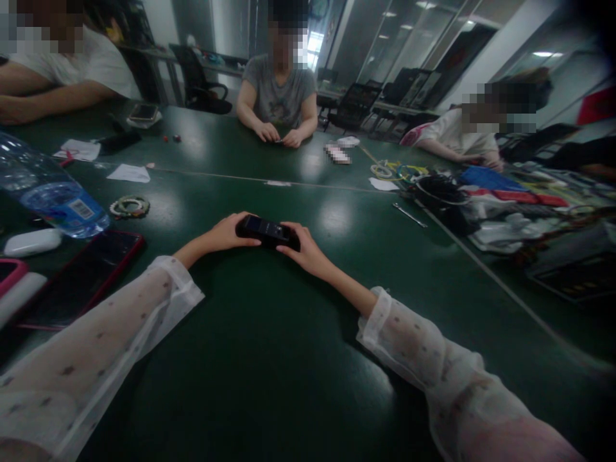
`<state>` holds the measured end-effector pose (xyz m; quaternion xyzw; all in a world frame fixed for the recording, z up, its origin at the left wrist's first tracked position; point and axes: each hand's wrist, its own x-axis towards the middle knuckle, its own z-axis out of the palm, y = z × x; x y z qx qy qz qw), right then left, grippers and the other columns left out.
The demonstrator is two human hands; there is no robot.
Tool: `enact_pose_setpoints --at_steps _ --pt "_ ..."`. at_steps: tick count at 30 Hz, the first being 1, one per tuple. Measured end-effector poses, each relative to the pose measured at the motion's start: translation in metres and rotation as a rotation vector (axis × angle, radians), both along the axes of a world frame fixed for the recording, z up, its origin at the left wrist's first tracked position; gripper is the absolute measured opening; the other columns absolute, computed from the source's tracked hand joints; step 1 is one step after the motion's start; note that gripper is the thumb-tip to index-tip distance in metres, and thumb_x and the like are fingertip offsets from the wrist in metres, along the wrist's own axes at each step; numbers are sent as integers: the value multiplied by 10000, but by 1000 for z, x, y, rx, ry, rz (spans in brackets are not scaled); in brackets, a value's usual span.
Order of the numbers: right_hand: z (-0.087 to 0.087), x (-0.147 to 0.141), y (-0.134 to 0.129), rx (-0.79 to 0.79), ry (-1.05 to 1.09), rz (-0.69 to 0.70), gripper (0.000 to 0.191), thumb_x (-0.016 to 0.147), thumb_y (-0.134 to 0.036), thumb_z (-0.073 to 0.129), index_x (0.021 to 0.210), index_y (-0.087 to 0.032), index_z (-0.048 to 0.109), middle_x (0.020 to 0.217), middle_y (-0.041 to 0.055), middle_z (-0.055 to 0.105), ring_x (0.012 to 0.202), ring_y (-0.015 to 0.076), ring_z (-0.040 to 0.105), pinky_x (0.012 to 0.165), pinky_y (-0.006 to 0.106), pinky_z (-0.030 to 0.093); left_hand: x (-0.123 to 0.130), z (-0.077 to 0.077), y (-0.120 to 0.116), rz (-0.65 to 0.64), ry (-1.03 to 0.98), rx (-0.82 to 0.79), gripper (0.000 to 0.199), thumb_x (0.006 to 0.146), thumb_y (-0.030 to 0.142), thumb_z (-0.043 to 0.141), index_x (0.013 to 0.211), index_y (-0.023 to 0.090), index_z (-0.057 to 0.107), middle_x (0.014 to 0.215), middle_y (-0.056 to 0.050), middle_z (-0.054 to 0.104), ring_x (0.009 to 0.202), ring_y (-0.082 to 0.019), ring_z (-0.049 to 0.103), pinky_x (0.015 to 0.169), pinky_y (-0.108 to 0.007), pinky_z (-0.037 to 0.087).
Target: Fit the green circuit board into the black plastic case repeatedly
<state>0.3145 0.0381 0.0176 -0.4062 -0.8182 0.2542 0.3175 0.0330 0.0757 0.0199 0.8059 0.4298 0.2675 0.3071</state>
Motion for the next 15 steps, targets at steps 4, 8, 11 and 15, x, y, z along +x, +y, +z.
enact_pose_setpoints --at_steps 4,8,11,15 --pt "1 0 -1 -10 -3 2 543 917 -338 698 1411 -300 475 1381 101 583 1257 323 528 1083 574 460 -1 -2 1 -5 1 -3 705 737 575 816 1319 248 592 1314 -109 660 1191 -312 638 1014 -491 498" --pt "2 0 -2 -18 5 6 540 917 -334 700 1406 -286 476 1379 106 580 1246 319 531 1081 569 463 -1 -1 1 -1 7 -9 704 733 574 816 1318 252 592 1313 -109 660 1194 -317 635 1015 -496 497" --pt "4 -1 -3 -29 -1 7 538 922 -335 692 1409 -283 470 1383 112 575 1258 322 524 1084 573 459 -2 -1 1 -11 3 -9 702 739 570 812 1324 256 584 1320 -104 658 1195 -313 635 1009 -490 499" --pt "3 -1 -2 -24 -10 3 543 922 -332 684 1416 -285 464 1398 116 572 1260 327 522 1085 581 455 -2 0 0 -4 10 -24 711 742 569 808 1333 248 577 1342 -111 650 1209 -316 629 1019 -494 492"
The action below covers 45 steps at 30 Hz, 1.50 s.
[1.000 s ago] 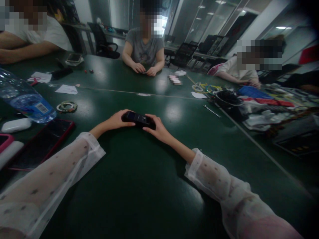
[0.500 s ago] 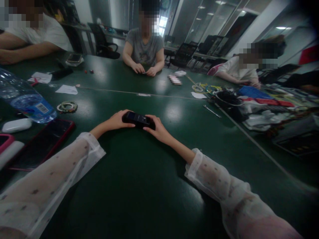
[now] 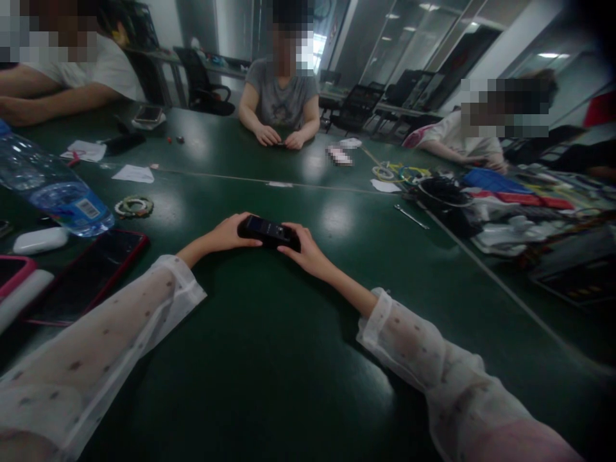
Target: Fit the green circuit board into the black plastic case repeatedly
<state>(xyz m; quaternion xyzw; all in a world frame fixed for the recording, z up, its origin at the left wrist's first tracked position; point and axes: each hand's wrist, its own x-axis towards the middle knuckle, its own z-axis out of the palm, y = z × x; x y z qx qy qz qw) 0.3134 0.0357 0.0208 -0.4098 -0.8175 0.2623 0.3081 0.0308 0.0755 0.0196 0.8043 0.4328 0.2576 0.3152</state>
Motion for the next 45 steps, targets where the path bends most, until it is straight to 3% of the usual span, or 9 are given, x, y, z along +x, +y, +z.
enact_pose_setpoints --at_steps 11,15,20,25,30,36,45 --pt "-3 -1 1 38 -21 -1 553 932 -361 670 1437 -278 460 1414 124 572 1265 331 522 1083 589 454 2 3 -4 33 11 9 720 740 583 802 1327 232 578 1341 -121 648 1211 -322 626 1027 -512 485" --pt "-7 0 5 28 36 -6 536 907 -350 695 1396 -254 496 1334 130 607 1207 313 560 1053 560 487 2 4 -4 34 -14 -3 729 718 554 819 1329 233 583 1334 -115 661 1231 -330 622 1053 -520 471" --pt "-9 1 8 13 116 -43 558 916 -466 678 1394 -242 496 1334 141 597 1191 301 592 1044 532 511 1 2 -3 32 -66 -67 823 682 517 853 1379 212 540 1346 -138 659 1219 -331 640 1033 -511 493" --pt "-6 2 1 149 204 -252 611 959 -567 569 1478 -290 404 1408 141 530 1262 319 543 1067 533 499 1 0 -1 -26 -58 -36 682 747 481 806 1342 233 584 1355 -115 657 1245 -309 630 1061 -497 474" --pt "-21 12 15 159 216 -417 637 967 -586 522 1500 -276 361 1394 154 513 1252 322 521 1071 551 482 -1 0 1 -39 -46 -21 631 756 490 797 1310 252 610 1337 -91 664 1246 -306 622 1066 -505 465" --pt "-40 19 32 36 196 -492 584 934 -455 585 1451 -251 405 1325 155 567 1227 332 534 1083 586 451 -2 -2 2 -19 -13 -17 644 746 509 800 1307 257 609 1325 -87 669 1235 -309 621 1046 -501 471" --pt "-34 17 27 58 125 -461 564 875 -341 648 1399 -249 460 1347 159 573 1293 388 508 1104 679 411 -1 -3 3 -16 -11 -4 623 738 502 804 1283 256 627 1292 -82 679 1196 -297 635 1046 -494 471"
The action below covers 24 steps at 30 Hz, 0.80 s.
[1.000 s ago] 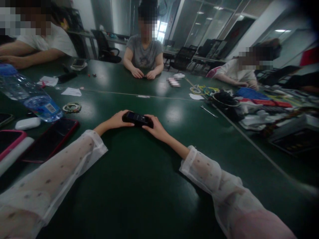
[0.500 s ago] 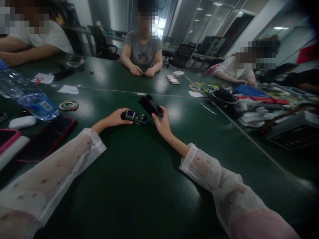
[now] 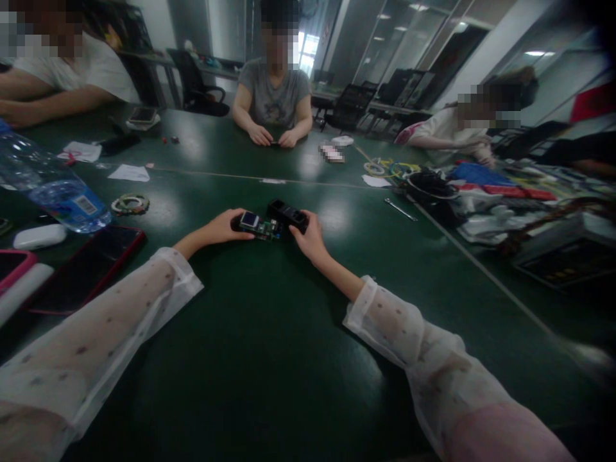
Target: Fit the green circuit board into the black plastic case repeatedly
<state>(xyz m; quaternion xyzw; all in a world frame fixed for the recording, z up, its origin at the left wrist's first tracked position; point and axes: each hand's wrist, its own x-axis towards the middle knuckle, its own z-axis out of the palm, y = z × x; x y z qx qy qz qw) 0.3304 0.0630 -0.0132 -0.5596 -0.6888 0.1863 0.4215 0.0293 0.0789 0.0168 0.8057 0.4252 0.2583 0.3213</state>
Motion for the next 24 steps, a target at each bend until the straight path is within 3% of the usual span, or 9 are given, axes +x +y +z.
enact_pose_setpoints --at_steps 7,19,24 --pt "-3 2 0 43 -35 -17 660 879 -365 663 1470 -276 383 1384 157 533 1316 392 495 1107 701 416 -3 -3 2 -10 5 -11 658 735 493 802 1318 253 610 1330 -94 667 1221 -298 627 1045 -495 470" --pt "1 3 -4 11 6 -3 634 851 -346 694 1419 -263 425 1375 157 542 1302 395 489 1108 692 414 -1 2 0 2 42 -27 681 726 502 801 1327 255 598 1343 -99 648 1224 -319 619 1041 -501 466" --pt "3 1 -5 2 0 -24 618 831 -296 715 1388 -227 456 1360 163 555 1275 378 508 1107 636 439 -2 -1 2 3 49 -20 684 730 509 803 1336 269 595 1350 -90 644 1234 -320 604 1035 -494 466"
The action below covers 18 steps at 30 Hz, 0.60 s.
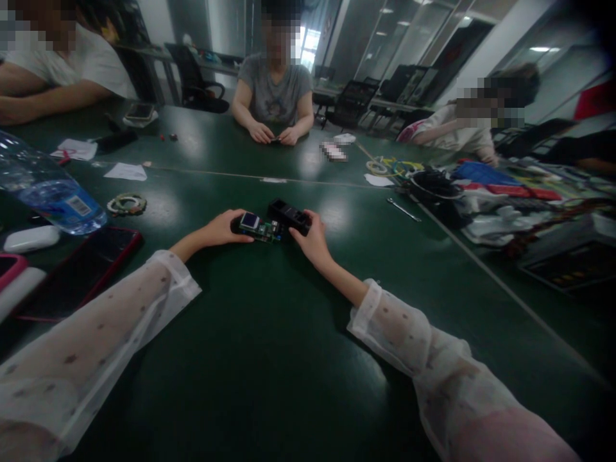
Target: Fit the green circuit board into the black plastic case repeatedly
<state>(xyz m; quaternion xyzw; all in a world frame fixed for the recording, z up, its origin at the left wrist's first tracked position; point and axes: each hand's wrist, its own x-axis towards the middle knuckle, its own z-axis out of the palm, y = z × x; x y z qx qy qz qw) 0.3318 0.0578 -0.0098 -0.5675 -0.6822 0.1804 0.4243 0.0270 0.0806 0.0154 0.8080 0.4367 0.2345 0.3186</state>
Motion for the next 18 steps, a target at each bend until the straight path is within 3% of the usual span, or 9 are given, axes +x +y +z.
enact_pose_setpoints --at_steps 9,18 --pt "-10 -1 8 74 56 23 524 838 -271 713 1315 -220 502 1256 143 614 1193 339 596 1070 619 489 1 0 -1 11 31 21 703 739 538 799 1342 242 593 1329 -104 649 1201 -312 610 1020 -473 461" --pt "16 -11 -14 199 168 164 624 923 -581 647 1419 -266 436 1357 140 574 1231 310 606 1067 549 540 3 3 -3 26 36 13 723 727 552 798 1342 232 592 1356 -115 634 1243 -337 592 1034 -502 454"
